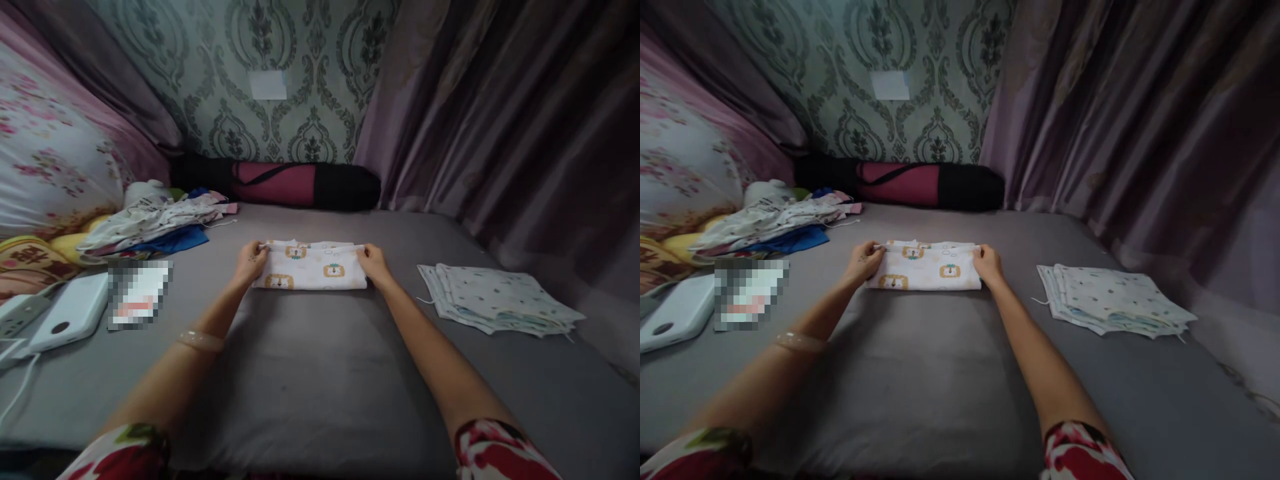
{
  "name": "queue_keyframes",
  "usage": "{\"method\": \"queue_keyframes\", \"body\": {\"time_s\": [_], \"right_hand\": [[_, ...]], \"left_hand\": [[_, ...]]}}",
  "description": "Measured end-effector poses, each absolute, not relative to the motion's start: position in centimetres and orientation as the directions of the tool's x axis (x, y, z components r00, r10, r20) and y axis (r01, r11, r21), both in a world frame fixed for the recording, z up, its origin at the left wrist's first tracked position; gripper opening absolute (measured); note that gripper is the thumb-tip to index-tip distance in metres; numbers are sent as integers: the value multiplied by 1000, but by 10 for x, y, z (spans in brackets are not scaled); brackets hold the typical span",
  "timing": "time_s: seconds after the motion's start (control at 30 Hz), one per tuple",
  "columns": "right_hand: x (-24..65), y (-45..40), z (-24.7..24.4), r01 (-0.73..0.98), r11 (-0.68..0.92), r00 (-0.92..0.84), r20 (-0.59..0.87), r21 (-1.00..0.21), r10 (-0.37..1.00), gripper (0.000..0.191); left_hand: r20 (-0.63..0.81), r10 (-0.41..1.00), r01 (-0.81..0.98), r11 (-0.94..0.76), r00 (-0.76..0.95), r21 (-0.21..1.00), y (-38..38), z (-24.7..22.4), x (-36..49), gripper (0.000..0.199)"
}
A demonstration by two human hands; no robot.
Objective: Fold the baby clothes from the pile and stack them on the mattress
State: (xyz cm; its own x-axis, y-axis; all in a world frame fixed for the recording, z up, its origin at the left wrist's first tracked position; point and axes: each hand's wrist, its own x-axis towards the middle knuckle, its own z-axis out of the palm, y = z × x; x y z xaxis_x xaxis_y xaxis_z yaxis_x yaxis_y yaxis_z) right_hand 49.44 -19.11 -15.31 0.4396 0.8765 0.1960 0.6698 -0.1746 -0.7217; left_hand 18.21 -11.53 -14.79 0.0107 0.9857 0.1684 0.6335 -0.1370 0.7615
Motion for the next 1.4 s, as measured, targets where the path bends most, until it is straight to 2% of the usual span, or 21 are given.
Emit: {"method": "queue_keyframes", "body": {"time_s": [0.1, 0.2, 0.7, 0.87, 1.0, 1.23, 1.3, 1.4], "right_hand": [[482, -183, -151, 722, -277, 492, 188, -634, 850, 24], [475, -179, -150, 740, -319, 510, 185, -593, 840, 30], [476, -171, -157, 783, -426, 518, 95, -452, 850, 34], [474, -169, -157, 762, -468, 557, 83, -447, 827, 36], [475, -164, -156, 731, -513, 597, 57, -450, 800, 40], [501, -171, -150, 552, -553, 590, -176, -625, 788, 58], [505, -186, -154, 563, -515, 544, -179, -647, 820, 51], [502, -214, -161, 686, -400, 465, -56, -608, 883, 35]], "left_hand": [[295, 955, 733, -207, 9, 648, -103, -161, 188, 26], [350, 936, 753, -264, 48, 602, -96, -169, 189, 27], [417, 889, 819, -375, 186, 434, -69, -181, 188, 25], [359, 919, 856, -311, 160, 413, -65, -185, 192, 25], [277, 957, 873, -203, 82, 444, -70, -182, 196, 26], [62, 990, 790, 63, -127, 610, -93, -167, 173, 39], [-37, 993, 757, 108, -111, 644, -108, -161, 159, 37], [-161, 987, 709, 93, 30, 699, -135, -152, 142, 39]]}}
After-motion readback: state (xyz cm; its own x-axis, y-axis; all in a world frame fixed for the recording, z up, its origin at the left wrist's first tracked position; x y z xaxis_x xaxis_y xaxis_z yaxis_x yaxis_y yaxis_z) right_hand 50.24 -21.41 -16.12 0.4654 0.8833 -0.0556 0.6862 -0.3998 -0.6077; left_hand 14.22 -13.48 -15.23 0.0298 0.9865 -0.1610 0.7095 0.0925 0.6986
